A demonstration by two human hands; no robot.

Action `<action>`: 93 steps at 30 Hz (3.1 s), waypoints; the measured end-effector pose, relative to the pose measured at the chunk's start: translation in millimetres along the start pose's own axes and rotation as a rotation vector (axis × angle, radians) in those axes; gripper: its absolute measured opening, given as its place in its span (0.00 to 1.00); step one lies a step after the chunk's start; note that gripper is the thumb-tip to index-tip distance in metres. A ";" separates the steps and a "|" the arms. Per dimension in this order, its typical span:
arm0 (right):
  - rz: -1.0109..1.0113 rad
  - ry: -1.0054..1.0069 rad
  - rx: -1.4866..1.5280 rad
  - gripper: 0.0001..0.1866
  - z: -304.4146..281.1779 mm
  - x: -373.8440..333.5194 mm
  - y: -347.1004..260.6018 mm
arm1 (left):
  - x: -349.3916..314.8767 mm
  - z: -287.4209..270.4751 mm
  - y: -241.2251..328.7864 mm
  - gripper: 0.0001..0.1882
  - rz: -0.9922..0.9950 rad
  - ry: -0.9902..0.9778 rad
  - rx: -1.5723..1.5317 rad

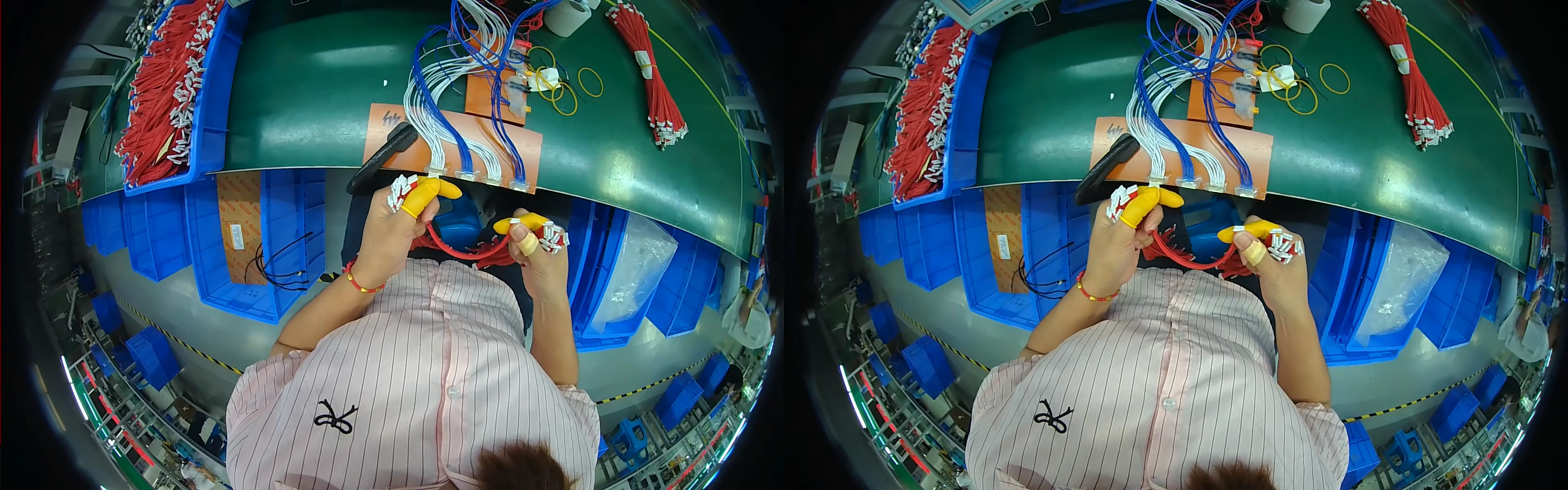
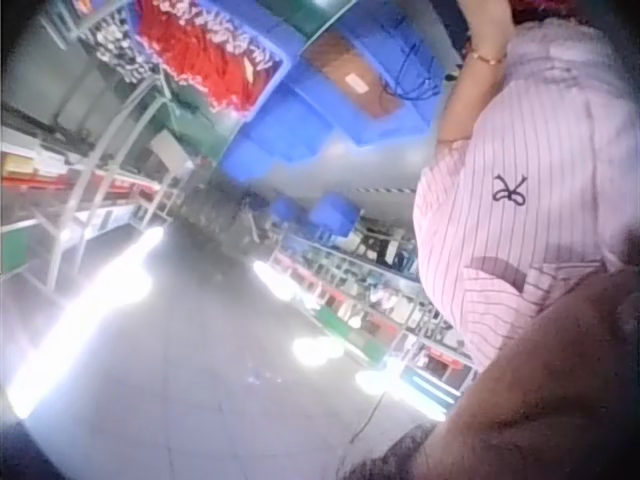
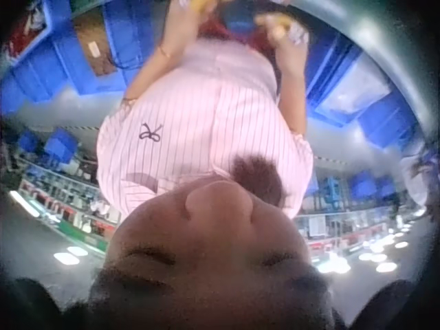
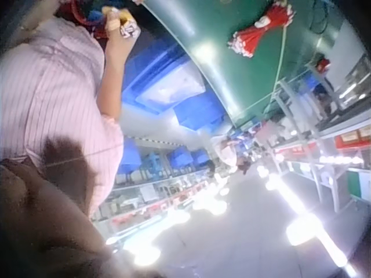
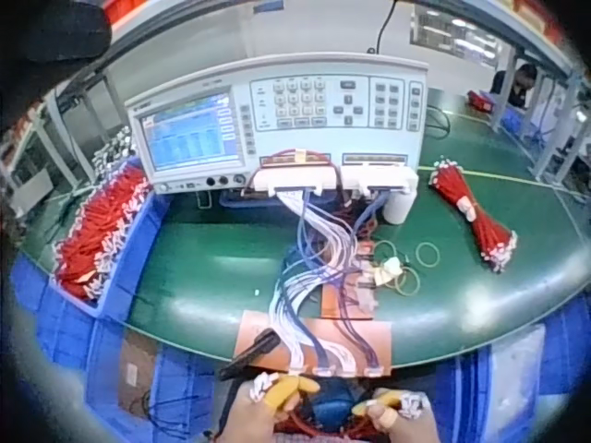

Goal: Assembling and testing electrical wire harnesses at a factory workbench.

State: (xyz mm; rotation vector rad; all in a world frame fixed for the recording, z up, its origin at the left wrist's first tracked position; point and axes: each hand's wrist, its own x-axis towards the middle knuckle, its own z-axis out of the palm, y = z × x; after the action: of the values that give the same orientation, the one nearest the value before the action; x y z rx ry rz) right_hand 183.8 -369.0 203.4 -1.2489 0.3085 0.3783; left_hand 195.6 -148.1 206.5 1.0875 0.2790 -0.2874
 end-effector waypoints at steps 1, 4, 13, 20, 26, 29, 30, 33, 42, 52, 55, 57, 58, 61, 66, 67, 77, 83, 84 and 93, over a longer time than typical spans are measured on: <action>-0.002 0.011 -0.024 0.13 2.2 0.2 0.3 | 0.4 0.0 0.5 0.11 0.008 -0.007 0.009; -0.003 0.048 -0.021 0.15 12.8 1.0 -7.9 | 1.2 1.0 2.2 0.11 0.028 -0.012 0.035; -0.064 0.191 -0.112 0.14 18.4 9.6 -14.4 | 3.3 8.7 2.1 0.14 0.020 0.036 -0.077; -0.058 0.211 -0.089 0.13 19.2 11.1 -15.5 | 2.9 -6.6 5.3 0.14 -0.038 -0.075 -0.010; -0.073 0.158 0.170 0.08 22.1 15.9 -7.5 | -5.5 -22.4 -6.8 0.17 -0.018 -0.166 -0.133; -0.081 0.197 0.223 0.11 30.2 14.0 -5.1 | -7.4 -22.4 -9.3 0.17 -0.083 -0.098 -0.171; -0.083 0.207 0.219 0.12 32.2 13.6 -5.2 | -7.2 -19.1 -9.9 0.17 -0.080 -0.083 -0.170; -0.037 0.151 0.175 0.12 29.5 13.3 -11.3 | -2.7 -6.7 -9.6 0.17 -0.032 -0.050 -0.086; -0.108 0.238 -0.195 0.23 1.1 2.6 2.5 | 2.5 5.9 6.9 0.17 -0.209 -0.160 -0.345; -0.137 0.093 -0.090 0.14 12.9 16.0 1.6 | 3.0 8.0 5.9 0.16 -0.182 -0.162 -0.277; -0.123 0.088 -0.281 0.14 9.1 2.9 -2.0 | -14.8 13.5 7.8 0.16 -0.226 -0.207 -0.099; -0.152 0.081 -0.366 0.14 11.8 -6.4 -3.3 | -21.4 18.4 4.9 0.14 -0.113 -0.226 0.042; -0.166 0.074 -0.409 0.14 14.3 -9.9 -4.6 | -23.6 20.1 7.7 0.11 -0.124 -0.214 0.137; -0.398 0.041 -0.633 0.22 22.0 -13.0 -1.6 | -21.4 40.6 7.0 0.14 -0.019 -0.226 0.206; -0.644 -0.014 -0.945 0.42 23.0 -12.0 -7.1 | -20.3 45.5 11.7 0.13 -0.019 -0.274 0.334; -0.678 -0.019 -0.984 0.42 20.5 -11.5 1.0 | -20.0 45.0 16.5 0.12 -0.056 -0.274 0.359; -0.277 -0.398 -0.155 0.14 10.9 -6.9 -11.8 | -23.1 23.4 5.1 0.22 -0.079 -0.321 0.136; 0.002 -0.790 -0.128 0.15 -7.7 -0.6 -19.3 | -25.4 13.8 0.6 0.16 0.179 -0.332 0.195; 0.014 -0.804 -0.128 0.15 -13.4 -1.6 -23.4 | -24.8 14.9 2.5 0.15 0.210 -0.280 0.154; -0.032 -0.313 -0.045 0.14 -41.2 -9.2 -33.7 | -17.2 0.3 7.4 0.14 0.243 -0.058 -0.219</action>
State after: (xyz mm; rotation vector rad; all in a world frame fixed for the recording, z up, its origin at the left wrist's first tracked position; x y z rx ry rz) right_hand 189.5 -418.4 224.3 -1.2162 0.0131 0.5479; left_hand 182.4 -143.5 219.0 0.8846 0.1209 -0.0691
